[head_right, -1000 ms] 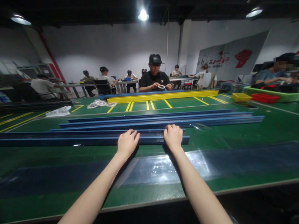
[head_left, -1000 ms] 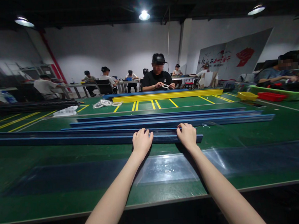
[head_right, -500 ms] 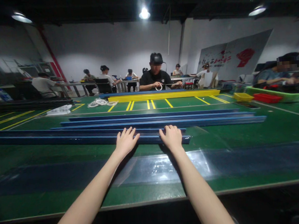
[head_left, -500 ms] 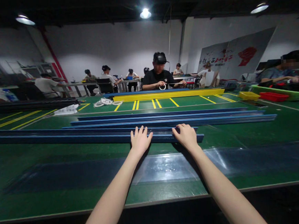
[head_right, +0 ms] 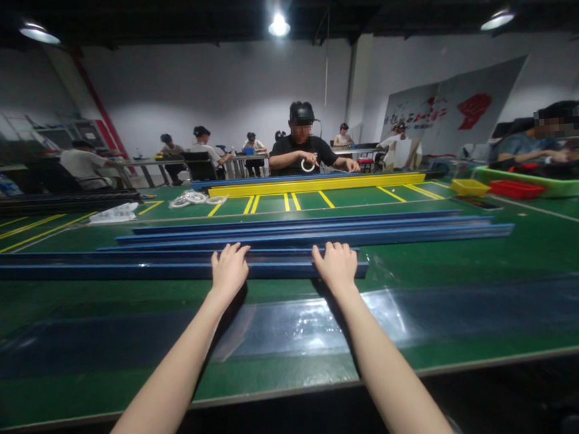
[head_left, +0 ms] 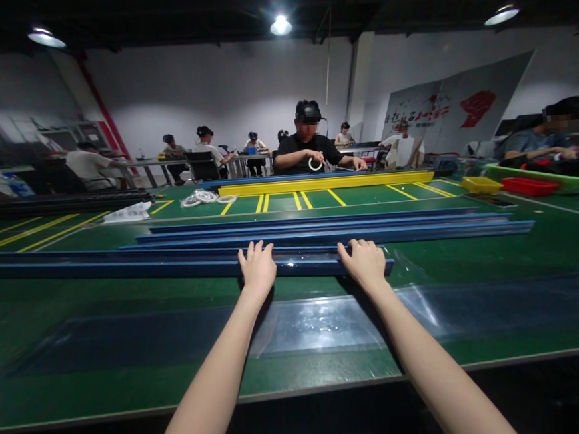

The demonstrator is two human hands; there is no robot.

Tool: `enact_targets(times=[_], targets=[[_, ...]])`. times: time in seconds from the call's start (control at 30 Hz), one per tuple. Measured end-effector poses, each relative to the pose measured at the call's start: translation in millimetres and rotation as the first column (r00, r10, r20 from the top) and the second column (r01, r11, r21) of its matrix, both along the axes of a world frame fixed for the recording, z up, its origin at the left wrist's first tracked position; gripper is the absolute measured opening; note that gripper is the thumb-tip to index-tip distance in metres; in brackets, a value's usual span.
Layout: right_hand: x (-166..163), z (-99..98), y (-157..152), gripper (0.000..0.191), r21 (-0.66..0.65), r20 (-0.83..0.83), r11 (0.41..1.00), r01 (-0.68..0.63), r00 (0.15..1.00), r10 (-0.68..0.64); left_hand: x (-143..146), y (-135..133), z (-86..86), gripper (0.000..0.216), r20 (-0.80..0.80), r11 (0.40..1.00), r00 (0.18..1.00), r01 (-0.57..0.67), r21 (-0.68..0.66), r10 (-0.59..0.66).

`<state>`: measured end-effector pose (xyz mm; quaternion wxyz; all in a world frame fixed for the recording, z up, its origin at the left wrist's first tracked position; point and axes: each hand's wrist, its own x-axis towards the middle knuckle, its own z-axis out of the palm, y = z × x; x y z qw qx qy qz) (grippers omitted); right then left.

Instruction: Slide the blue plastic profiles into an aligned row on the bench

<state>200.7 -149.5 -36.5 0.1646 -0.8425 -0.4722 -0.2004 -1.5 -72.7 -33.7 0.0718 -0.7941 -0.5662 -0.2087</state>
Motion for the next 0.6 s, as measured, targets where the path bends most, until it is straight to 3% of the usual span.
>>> enact_targets(times=[0.17,0.33,0.47,0.6], targets=[[-3.2,-2.1,0.8,0.045,-0.030,0.020,0.998,-0.057,0.998,0.058,9.6,-4.7,-1.1,0.033,0.058,0.990,0.990,0.123,0.073,-0.127],[-4.7,-3.3,1.3,0.045,-0.067,0.046,0.985,-0.162,0.985,0.165,20.5,-11.6,-5.9,0.037,0.013,0.965,0.968,0.249,0.082,-0.251],[-4.8,-2.9,1.7,0.047,-0.089,0.059,0.959,-0.270,0.959,0.276,21.7,-14.5,-9.2,0.044,-0.035,0.968,0.969,0.247,0.045,-0.246],[-3.7,-0.7,1.4,0.046,-0.086,0.033,0.952,-0.292,0.955,0.296,18.3,-14.5,-7.0,0.045,-0.058,0.980,0.978,0.197,-0.019,-0.198]])
